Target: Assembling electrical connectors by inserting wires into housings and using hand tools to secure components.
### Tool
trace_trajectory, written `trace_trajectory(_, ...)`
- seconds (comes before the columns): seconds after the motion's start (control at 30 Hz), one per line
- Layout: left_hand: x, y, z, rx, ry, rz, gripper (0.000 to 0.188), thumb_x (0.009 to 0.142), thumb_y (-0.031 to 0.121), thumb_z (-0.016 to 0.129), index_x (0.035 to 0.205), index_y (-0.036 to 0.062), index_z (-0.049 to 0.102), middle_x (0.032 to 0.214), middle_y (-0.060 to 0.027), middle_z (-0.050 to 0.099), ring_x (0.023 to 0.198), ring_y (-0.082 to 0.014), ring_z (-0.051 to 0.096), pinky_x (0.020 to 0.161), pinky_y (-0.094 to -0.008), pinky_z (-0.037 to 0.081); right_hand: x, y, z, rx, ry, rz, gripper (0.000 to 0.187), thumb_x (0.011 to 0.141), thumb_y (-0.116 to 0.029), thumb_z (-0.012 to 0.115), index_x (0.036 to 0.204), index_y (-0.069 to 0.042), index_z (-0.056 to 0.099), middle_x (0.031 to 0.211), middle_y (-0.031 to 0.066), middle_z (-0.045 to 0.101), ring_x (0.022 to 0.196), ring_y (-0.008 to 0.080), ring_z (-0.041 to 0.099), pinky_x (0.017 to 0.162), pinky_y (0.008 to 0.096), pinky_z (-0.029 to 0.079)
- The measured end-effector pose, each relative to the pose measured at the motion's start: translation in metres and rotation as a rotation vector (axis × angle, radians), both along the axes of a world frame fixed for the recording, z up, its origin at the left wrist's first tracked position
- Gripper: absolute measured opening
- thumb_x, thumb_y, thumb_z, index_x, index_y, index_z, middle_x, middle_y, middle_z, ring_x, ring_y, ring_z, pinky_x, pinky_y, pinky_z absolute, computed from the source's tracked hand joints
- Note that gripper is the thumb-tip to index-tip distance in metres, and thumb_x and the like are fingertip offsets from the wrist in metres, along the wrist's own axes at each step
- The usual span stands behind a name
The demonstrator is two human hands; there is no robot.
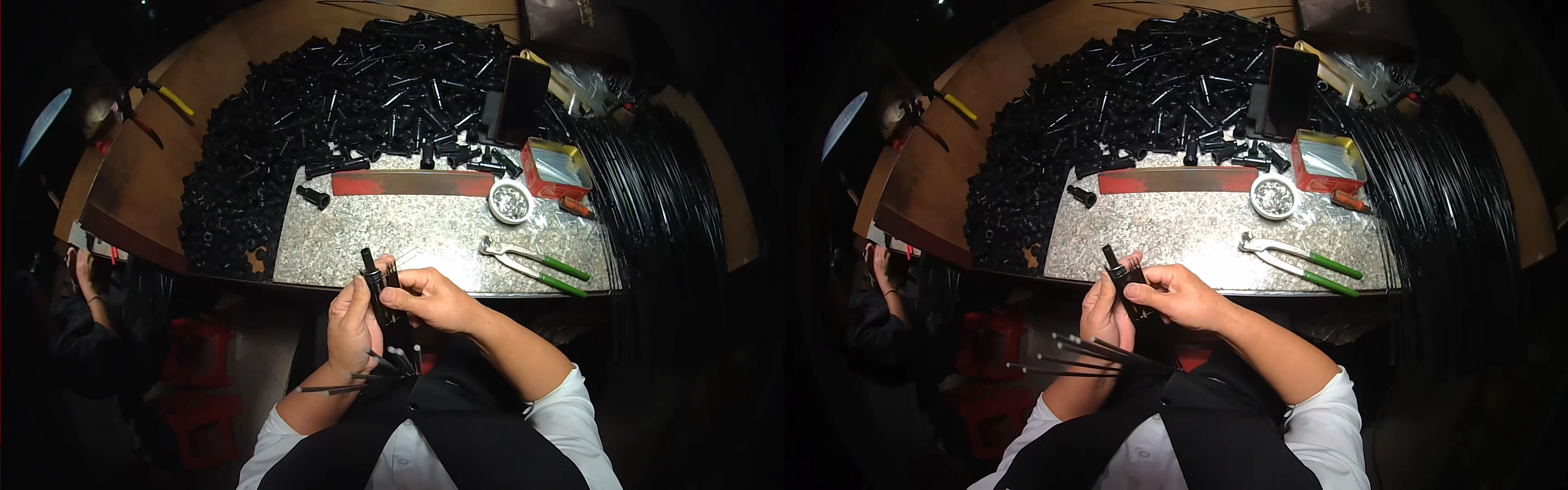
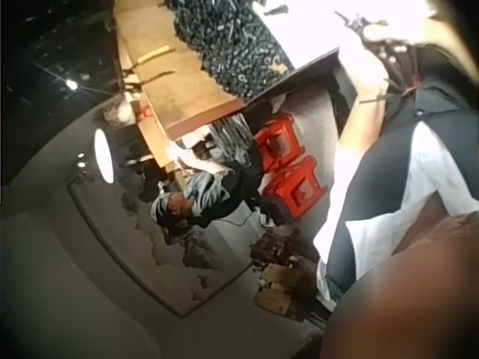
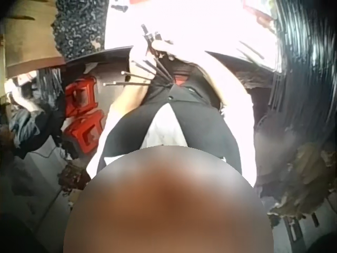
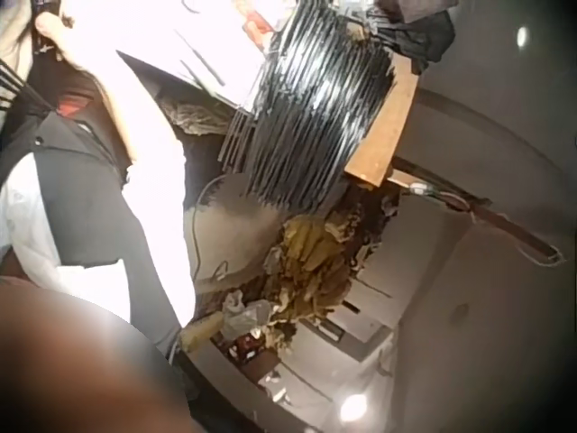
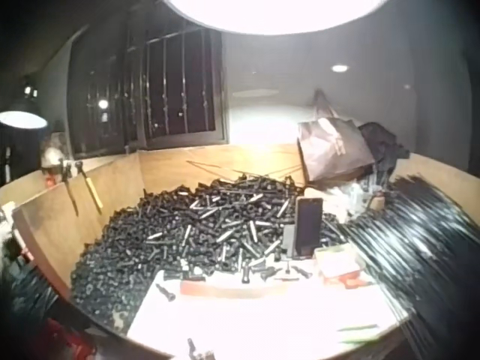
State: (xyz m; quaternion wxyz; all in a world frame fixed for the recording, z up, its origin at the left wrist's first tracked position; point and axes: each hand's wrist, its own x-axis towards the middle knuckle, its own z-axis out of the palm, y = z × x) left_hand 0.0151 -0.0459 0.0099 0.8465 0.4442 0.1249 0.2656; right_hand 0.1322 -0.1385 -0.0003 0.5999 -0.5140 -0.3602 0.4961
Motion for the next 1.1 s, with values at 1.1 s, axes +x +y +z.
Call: trace_trajectory(1.1,0.006,0.024,-0.007,-0.219,-0.110,-0.314,0.042,0.102,0.031,0.036,0.129,-0.0004,0.040,0.103,-0.0119,0.056,0.093,-0.0194,0.059,0.085,-0.0325,0.048,0.151,-0.001,0.083,-0.427,-1.633,-0.414,0.010,0.077,-0.007,0.067,0.084,0.000,0.066,0.082,0.0171,0.065,0.079,0.0322,0.064,0.070,0.0375,0.050)
